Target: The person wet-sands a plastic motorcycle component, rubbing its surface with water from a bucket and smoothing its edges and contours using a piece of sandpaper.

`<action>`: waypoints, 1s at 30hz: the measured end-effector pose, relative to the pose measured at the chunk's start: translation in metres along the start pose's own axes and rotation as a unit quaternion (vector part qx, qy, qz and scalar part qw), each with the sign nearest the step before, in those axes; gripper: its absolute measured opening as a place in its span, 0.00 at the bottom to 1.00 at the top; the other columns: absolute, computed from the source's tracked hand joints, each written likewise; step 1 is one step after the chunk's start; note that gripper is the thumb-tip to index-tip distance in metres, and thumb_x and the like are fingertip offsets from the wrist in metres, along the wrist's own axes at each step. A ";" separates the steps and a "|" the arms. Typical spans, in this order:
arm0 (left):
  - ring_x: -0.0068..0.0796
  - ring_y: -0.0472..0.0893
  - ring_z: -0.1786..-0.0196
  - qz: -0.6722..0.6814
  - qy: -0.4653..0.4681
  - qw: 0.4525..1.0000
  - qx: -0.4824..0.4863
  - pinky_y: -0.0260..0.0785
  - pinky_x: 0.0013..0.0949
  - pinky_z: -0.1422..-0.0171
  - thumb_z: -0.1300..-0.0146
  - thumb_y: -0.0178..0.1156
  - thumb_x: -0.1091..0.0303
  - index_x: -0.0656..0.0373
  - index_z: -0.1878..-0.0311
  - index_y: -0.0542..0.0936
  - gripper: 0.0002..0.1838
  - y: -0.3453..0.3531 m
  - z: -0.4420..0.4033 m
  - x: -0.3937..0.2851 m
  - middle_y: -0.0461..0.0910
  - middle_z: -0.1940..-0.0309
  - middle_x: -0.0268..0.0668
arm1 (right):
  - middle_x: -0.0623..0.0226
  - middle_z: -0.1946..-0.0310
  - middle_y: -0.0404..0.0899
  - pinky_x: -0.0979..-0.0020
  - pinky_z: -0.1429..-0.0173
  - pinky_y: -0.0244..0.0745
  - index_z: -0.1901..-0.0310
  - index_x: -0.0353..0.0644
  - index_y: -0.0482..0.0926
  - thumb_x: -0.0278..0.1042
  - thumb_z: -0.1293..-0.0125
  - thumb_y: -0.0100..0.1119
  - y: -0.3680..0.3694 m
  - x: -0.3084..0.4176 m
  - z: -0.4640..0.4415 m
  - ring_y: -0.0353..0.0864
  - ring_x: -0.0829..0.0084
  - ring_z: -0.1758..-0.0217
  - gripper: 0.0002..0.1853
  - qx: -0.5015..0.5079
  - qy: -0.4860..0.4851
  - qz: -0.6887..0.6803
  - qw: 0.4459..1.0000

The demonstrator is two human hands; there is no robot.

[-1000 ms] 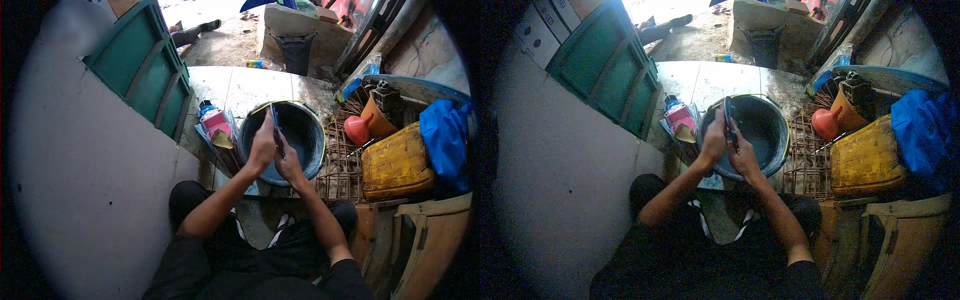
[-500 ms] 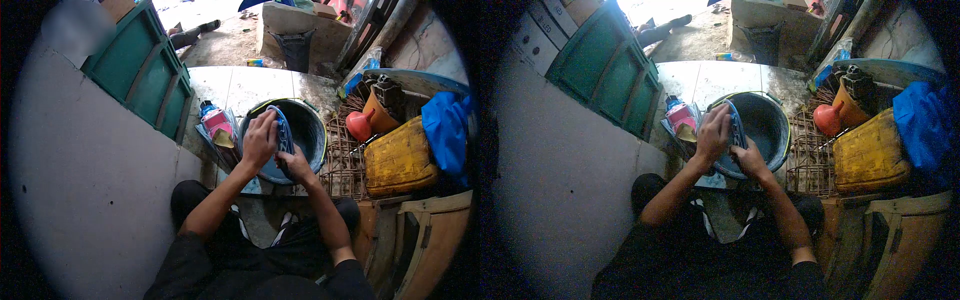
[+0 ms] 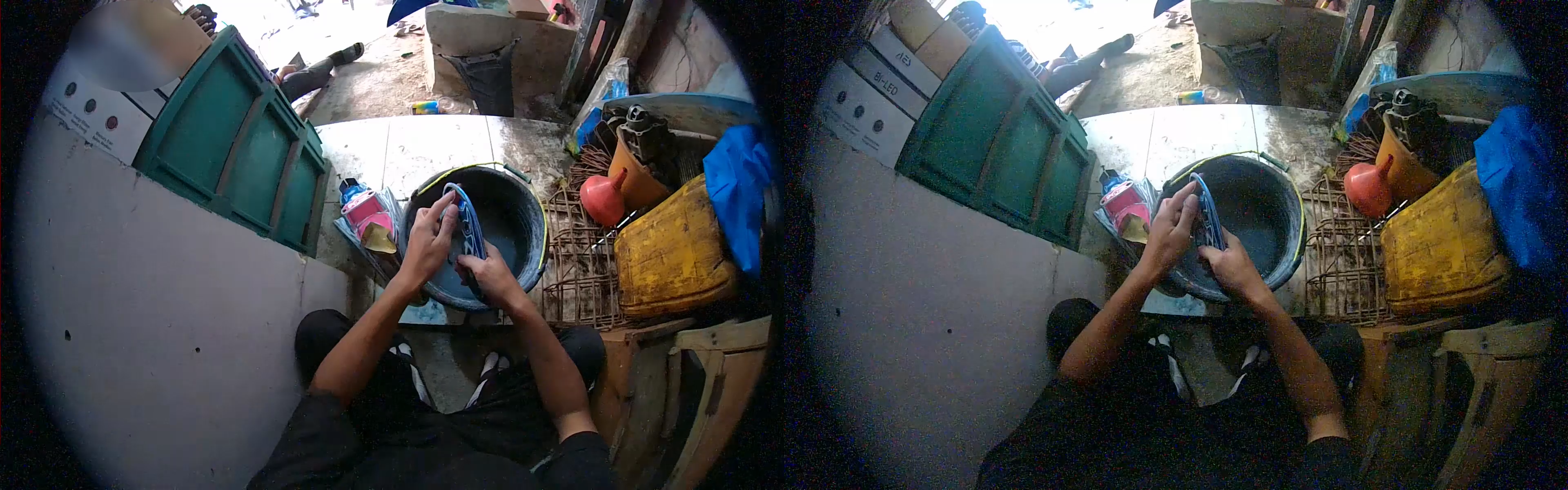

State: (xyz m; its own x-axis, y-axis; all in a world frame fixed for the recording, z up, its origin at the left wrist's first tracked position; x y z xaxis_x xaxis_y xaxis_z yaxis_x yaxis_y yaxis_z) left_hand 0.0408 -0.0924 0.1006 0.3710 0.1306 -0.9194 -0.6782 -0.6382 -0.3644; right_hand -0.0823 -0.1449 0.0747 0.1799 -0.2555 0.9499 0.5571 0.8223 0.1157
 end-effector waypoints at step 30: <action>0.42 0.79 0.67 0.005 0.081 0.997 0.007 0.70 0.38 0.62 0.28 0.50 0.62 0.58 0.42 0.79 0.17 -0.007 0.013 -0.043 0.77 0.71 0.48 | 0.66 0.75 0.78 0.71 0.67 0.75 0.66 0.36 0.78 0.31 0.38 0.58 -0.012 -0.017 -0.007 0.78 0.73 0.74 0.07 0.014 0.046 -0.095 0.994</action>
State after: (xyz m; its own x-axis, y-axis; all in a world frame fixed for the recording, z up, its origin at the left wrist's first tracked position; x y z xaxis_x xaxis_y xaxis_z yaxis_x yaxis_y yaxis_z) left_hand 0.0213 -0.0842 0.1408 0.4608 -0.0007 -0.8875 -0.6904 -0.6287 -0.3580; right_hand -0.0860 -0.1539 0.0555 0.1478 -0.4523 0.8795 0.5648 0.7686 0.3004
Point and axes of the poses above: each hand's wrist, its own z-axis away from the middle knuckle, its own y-axis out of the palm, x = y × z, the point moved 7 cm from there along -z, towards the middle knuckle
